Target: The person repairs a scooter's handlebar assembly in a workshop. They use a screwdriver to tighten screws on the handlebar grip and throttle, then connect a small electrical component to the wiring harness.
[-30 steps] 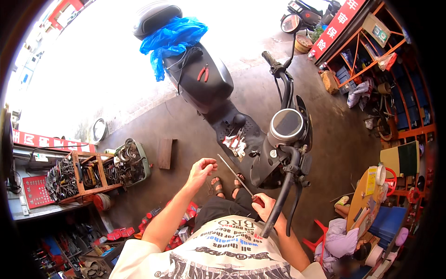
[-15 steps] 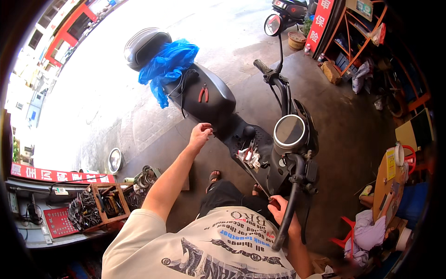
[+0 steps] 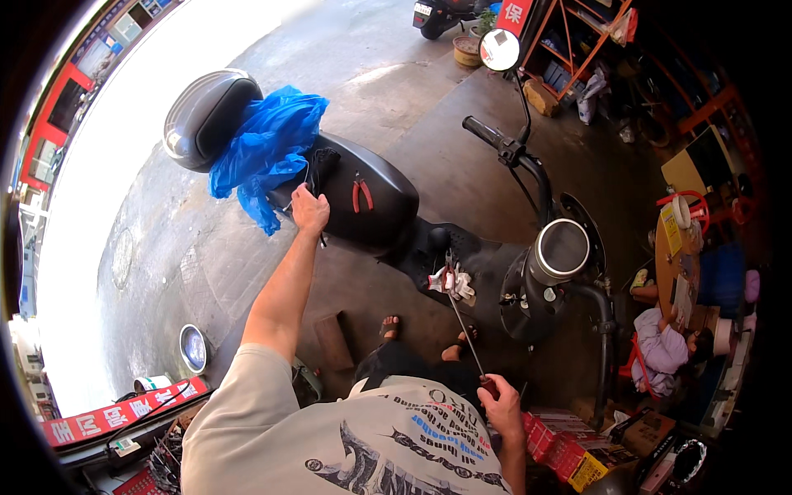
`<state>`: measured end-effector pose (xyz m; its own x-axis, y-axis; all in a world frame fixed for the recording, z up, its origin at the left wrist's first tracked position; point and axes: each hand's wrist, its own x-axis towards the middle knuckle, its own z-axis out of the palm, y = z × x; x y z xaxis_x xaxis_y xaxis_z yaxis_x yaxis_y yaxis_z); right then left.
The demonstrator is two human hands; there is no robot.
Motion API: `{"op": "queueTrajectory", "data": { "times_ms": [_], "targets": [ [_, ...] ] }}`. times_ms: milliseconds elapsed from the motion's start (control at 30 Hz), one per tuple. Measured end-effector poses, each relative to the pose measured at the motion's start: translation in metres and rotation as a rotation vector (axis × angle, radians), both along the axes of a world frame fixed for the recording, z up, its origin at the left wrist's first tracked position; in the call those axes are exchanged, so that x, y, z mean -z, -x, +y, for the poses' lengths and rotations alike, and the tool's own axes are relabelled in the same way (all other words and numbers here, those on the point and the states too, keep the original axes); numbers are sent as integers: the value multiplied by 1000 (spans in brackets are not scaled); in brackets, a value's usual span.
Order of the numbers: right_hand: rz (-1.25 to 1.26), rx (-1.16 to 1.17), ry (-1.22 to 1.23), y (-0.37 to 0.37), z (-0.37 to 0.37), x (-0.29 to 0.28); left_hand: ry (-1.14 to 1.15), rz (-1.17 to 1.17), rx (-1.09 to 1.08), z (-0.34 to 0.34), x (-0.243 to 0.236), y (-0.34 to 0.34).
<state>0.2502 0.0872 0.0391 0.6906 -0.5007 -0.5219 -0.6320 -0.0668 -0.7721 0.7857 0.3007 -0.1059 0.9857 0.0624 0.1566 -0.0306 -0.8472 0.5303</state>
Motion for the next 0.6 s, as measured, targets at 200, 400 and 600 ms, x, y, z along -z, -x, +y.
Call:
{"op": "queueTrajectory", "data": {
  "times_ms": [200, 400, 600],
  "targets": [
    [104, 102, 152, 11, 40, -11, -346, 112, 61, -8, -7, -20],
    [130, 158, 210, 24, 58, -20, -505, 293, 66, -3, 20, -36],
    [112, 256, 170, 51, 67, 0, 421, 514, 235, 22, 67, -47]
  ]
}}
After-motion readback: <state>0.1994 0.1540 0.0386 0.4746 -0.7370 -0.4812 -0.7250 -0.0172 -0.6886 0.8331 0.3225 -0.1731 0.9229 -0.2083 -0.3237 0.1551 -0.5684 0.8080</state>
